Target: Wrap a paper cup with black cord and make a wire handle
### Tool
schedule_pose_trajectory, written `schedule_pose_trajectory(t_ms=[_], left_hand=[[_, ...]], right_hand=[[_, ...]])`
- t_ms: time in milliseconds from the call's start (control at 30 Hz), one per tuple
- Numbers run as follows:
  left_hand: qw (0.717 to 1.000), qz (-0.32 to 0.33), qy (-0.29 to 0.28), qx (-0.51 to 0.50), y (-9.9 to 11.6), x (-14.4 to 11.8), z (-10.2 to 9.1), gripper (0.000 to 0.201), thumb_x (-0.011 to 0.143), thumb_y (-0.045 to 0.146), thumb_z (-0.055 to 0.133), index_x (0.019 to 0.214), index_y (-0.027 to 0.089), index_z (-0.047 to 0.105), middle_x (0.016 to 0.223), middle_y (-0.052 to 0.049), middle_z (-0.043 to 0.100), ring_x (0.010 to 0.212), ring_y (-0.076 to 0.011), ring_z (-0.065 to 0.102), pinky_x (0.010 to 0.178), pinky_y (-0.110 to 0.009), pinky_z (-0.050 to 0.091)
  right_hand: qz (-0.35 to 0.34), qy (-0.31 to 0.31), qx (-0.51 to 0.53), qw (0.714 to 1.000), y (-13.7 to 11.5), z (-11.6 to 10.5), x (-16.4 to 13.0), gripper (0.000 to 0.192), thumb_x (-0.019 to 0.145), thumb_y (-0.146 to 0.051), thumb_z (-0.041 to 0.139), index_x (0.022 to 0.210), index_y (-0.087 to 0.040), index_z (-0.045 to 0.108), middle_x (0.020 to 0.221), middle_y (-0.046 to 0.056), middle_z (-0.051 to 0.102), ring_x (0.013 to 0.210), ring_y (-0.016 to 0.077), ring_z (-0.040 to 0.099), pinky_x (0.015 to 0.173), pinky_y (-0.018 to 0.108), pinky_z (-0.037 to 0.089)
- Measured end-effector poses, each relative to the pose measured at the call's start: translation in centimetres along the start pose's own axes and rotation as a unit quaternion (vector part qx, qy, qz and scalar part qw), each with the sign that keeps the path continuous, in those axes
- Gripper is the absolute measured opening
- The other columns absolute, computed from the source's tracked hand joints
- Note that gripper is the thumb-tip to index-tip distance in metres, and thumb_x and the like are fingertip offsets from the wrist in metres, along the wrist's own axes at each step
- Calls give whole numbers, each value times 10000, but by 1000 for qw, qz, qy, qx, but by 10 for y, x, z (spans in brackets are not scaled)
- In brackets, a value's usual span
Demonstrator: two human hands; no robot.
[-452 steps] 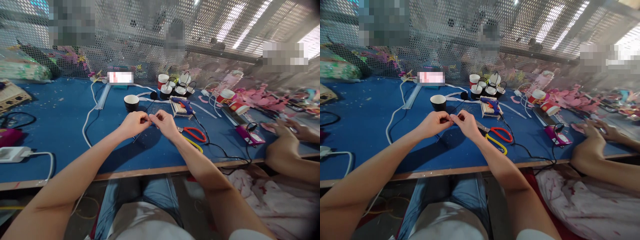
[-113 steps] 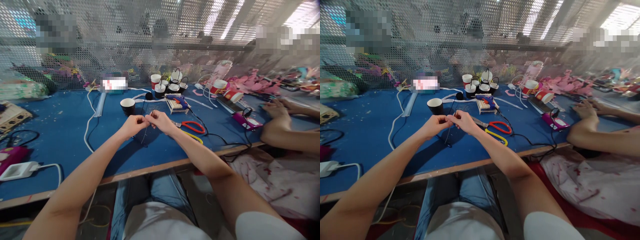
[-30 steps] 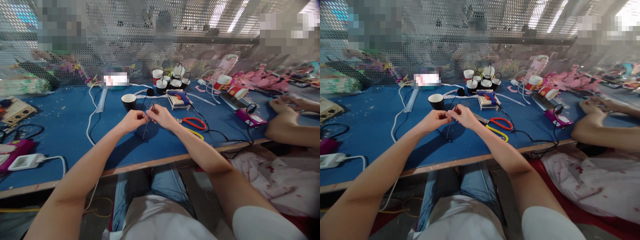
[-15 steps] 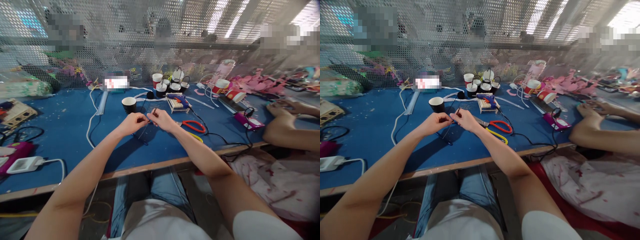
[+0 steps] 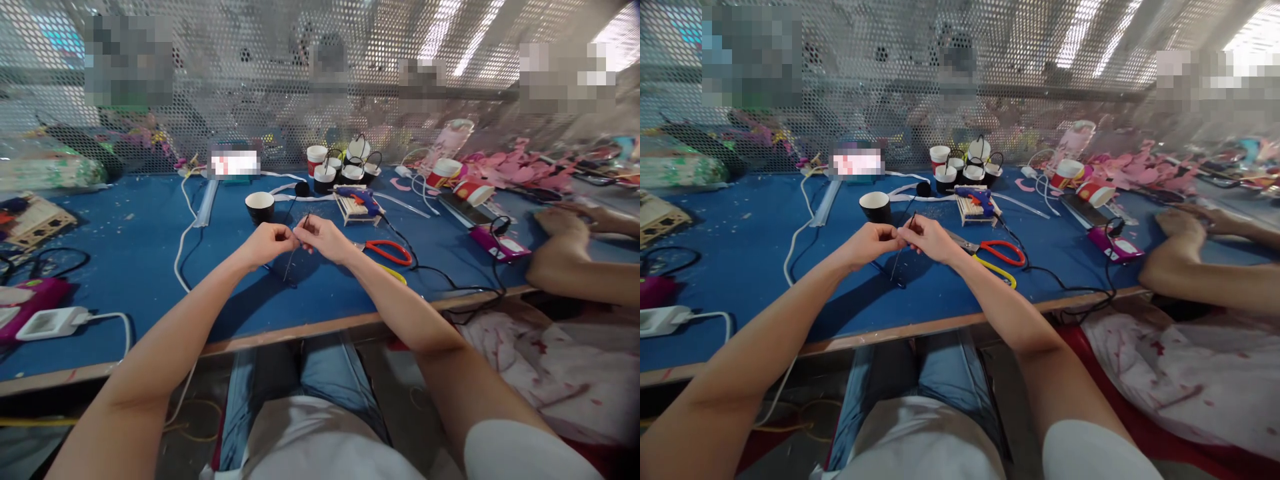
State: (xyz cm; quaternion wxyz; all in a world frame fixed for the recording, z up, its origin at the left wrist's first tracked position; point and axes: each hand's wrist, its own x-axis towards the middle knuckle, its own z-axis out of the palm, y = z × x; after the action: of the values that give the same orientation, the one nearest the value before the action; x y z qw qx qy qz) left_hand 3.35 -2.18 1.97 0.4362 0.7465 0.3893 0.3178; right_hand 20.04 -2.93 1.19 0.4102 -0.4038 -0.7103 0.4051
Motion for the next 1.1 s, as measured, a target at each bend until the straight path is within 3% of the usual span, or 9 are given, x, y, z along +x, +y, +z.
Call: schedule_pose_trajectory(t_ms=[100, 333, 433, 567, 767, 900, 1100], left_hand=[[1000, -2, -14, -7, -1, 0, -1, 291, 669, 381, 631, 595, 116, 534, 561, 30, 471, 543, -68, 395, 518, -204, 301], [989, 55, 35, 131, -3, 0, 0, 252, 713, 337, 577, 583, 127, 526, 540, 33, 442, 531, -73, 364, 486, -202, 273], [994, 43, 21, 93, -4, 1, 2, 257, 708, 348, 587, 597, 121, 539, 549, 29, 460, 529, -72, 379, 493, -205, 288], [1000, 13, -10, -17, -2, 1, 2, 287, 676, 381, 627, 607, 113, 551, 570, 19, 502, 546, -76, 428, 535, -215, 332], [999, 13, -29, -11, 2, 0, -6, 239, 721, 352, 599, 731, 114, 621, 706, -19, 606, 659, -106, 516, 634, -231, 394], [996, 45, -38, 61, 3, 0, -10, 232, 747, 338, 558, 779, 121, 634, 756, -36, 643, 694, -129, 552, 664, -246, 421], [965, 92, 35, 244, 7, -3, -6, 169, 759, 243, 511, 739, 123, 629, 725, -50, 639, 657, -142, 559, 603, -244, 395]], right_hand=[[2, -8, -8, 1000, -4, -1, -1, 295, 766, -443, 564, 736, -158, 496, 573, -28, 520, 483, 70, 468, 454, 205, 385], [17, 76, -92, 993, 0, 4, 0, 356, 747, -480, 578, 640, -157, 476, 495, -43, 477, 439, 59, 412, 431, 201, 312], [36, 72, -52, 995, 1, 5, -1, 367, 745, -495, 578, 645, -158, 472, 486, -44, 472, 430, 58, 418, 418, 197, 327], [14, 23, 43, 999, 1, 4, 0, 329, 751, -471, 587, 738, -155, 497, 581, -20, 539, 503, 72, 493, 451, 197, 409], [16, 41, 45, 998, 3, 0, 1, 316, 789, -456, 555, 702, -167, 463, 503, -53, 479, 427, 50, 436, 408, 180, 374], [27, 39, 36, 998, 4, 0, 1, 324, 801, -468, 536, 702, -171, 452, 497, -59, 467, 417, 48, 429, 409, 180, 367], [28, 69, -46, 996, 2, 3, 1, 311, 812, -453, 516, 687, -177, 447, 478, -55, 458, 407, 61, 429, 415, 192, 337]])
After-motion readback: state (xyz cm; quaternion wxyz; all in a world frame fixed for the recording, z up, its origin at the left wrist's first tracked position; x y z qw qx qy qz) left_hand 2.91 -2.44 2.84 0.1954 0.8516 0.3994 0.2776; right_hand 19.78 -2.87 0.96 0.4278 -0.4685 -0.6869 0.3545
